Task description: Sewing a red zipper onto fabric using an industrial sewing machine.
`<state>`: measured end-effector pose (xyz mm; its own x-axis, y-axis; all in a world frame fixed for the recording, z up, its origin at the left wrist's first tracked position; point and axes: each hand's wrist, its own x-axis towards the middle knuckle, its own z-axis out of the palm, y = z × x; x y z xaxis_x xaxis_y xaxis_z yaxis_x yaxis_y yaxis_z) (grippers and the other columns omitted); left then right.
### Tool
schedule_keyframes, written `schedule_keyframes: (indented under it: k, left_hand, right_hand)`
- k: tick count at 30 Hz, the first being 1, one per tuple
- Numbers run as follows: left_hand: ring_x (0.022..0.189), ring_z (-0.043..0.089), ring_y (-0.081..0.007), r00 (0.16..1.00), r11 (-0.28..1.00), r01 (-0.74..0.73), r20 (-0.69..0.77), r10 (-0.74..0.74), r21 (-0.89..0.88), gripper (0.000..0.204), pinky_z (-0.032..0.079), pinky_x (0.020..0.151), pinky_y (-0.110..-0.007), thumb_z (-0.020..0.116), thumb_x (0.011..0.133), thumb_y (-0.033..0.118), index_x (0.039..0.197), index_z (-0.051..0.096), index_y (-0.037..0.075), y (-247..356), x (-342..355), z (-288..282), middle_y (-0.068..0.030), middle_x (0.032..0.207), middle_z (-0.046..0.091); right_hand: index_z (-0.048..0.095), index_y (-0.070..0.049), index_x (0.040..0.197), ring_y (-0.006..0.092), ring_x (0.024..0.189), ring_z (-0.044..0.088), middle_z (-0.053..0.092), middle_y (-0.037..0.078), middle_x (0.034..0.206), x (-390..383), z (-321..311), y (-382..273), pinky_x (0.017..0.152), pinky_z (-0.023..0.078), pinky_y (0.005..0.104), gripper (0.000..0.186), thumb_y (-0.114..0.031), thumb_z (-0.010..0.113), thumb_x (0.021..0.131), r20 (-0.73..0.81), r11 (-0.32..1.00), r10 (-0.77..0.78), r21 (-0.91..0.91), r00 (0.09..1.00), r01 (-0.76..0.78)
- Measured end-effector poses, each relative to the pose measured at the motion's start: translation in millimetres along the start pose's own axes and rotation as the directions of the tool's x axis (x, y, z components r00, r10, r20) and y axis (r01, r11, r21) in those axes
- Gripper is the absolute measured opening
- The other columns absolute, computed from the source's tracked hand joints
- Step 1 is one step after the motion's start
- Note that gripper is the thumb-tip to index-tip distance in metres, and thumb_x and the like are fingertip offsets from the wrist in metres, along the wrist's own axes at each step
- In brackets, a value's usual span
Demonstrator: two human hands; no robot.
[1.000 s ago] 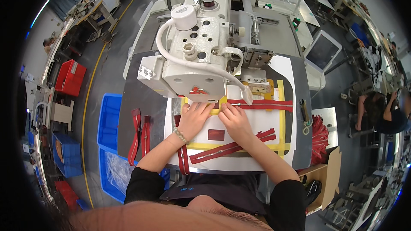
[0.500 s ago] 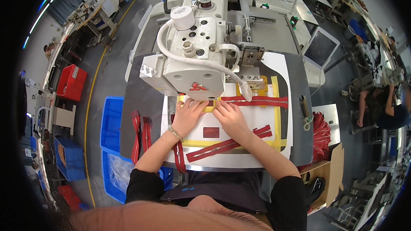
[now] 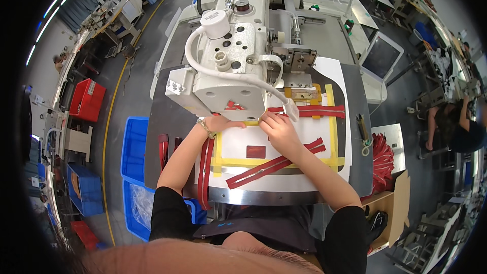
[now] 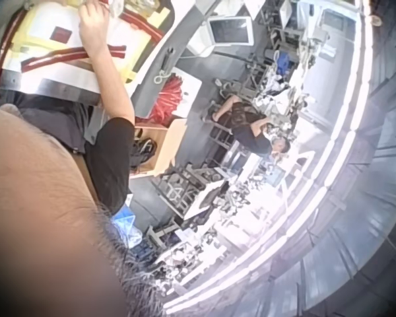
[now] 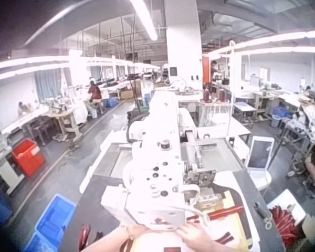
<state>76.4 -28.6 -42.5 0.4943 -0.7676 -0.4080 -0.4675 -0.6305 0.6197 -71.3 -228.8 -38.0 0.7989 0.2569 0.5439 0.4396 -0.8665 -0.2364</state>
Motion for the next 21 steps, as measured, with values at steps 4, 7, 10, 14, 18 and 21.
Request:
schedule_keyframes:
  k: [4, 7, 10, 14, 18, 21]
  left_hand:
    - [0.111, 0.053, -0.0205, 0.937, 0.969, -0.208, -0.257, 0.237, 0.135, 0.057, 0.038, 0.099, -0.035, 0.07, 0.076, 0.053, 0.114, 0.063, 0.011, -4.4, 7.6, 9.3, -0.0085, 0.114, 0.062]
    - [0.115, 0.05, -0.0196, 0.92, 0.977, -0.213, -0.331, 0.208, 0.023, 0.055, 0.035, 0.101, -0.038, 0.074, 0.073, 0.049, 0.11, 0.064, 0.009, 0.8, 5.6, 10.5, -0.0073, 0.114, 0.062]
    - [0.107, 0.054, -0.0209, 0.925, 0.963, -0.247, -0.27, 0.267, 0.108, 0.053, 0.039, 0.097, -0.036, 0.076, 0.073, 0.046, 0.107, 0.065, 0.007, 3.1, 6.2, 6.8, -0.0072, 0.11, 0.063]
    - [0.1, 0.058, -0.022, 0.948, 0.972, -0.219, -0.252, 0.193, -0.081, 0.052, 0.044, 0.091, -0.033, 0.076, 0.073, 0.046, 0.105, 0.065, 0.006, -13.4, 12.4, 18.1, -0.0072, 0.106, 0.064]
    - [0.097, 0.06, -0.022, 0.983, 0.969, -0.15, -0.135, 0.124, -0.197, 0.051, 0.046, 0.085, -0.032, 0.072, 0.076, 0.047, 0.106, 0.065, 0.005, 5.5, 5.9, 9.1, -0.009, 0.105, 0.065]
    - [0.097, 0.06, -0.0234, 0.988, 0.981, -0.085, -0.141, 0.061, -0.172, 0.054, 0.046, 0.086, -0.033, 0.071, 0.076, 0.048, 0.107, 0.065, 0.005, -10.6, 8.8, 18.4, -0.0115, 0.106, 0.065]
  right_hand:
    - [0.061, -0.003, 0.092, 0.025, 0.098, 0.06, 0.062, 0.008, 0.096, -4.1, -0.9, 4.5, 0.085, 0.046, 0.0366, 0.02, 0.0, 0.058, 0.072, -0.029, 1.0, 0.007, -0.009, 1.0, -0.007]
    - [0.058, -0.004, 0.095, 0.0261, 0.11, 0.058, 0.062, 0.009, 0.115, -9.9, 1.6, 7.5, 0.09, 0.044, 0.0384, 0.019, -0.003, 0.055, 0.076, 0.064, 0.999, 0.041, -0.014, 0.997, -0.04]
    - [0.057, -0.004, 0.093, 0.0263, 0.11, 0.058, 0.062, 0.01, 0.114, -11.8, 1.1, 7.3, 0.09, 0.045, 0.0385, 0.018, -0.003, 0.055, 0.076, 0.045, 0.999, 0.034, -0.014, 0.998, -0.034]
    - [0.057, -0.004, 0.093, 0.0264, 0.11, 0.058, 0.062, 0.01, 0.113, -8.7, 1.1, 6.2, 0.089, 0.045, 0.0382, 0.017, -0.002, 0.055, 0.076, 0.04, 1.0, 0.013, -0.013, 0.999, -0.012]
    - [0.059, -0.003, 0.093, 0.0261, 0.105, 0.059, 0.062, 0.01, 0.107, -8.1, -2.0, 6.9, 0.086, 0.046, 0.0369, 0.019, -0.002, 0.055, 0.075, 0.006, 1.0, 0.001, -0.028, 1.0, -0.001]
    - [0.061, -0.003, 0.094, 0.0259, 0.102, 0.06, 0.063, 0.009, 0.104, -5.8, -1.3, 4.4, 0.084, 0.047, 0.0357, 0.019, -0.002, 0.055, 0.075, -0.013, 0.999, -0.015, -0.039, 1.0, 0.014]
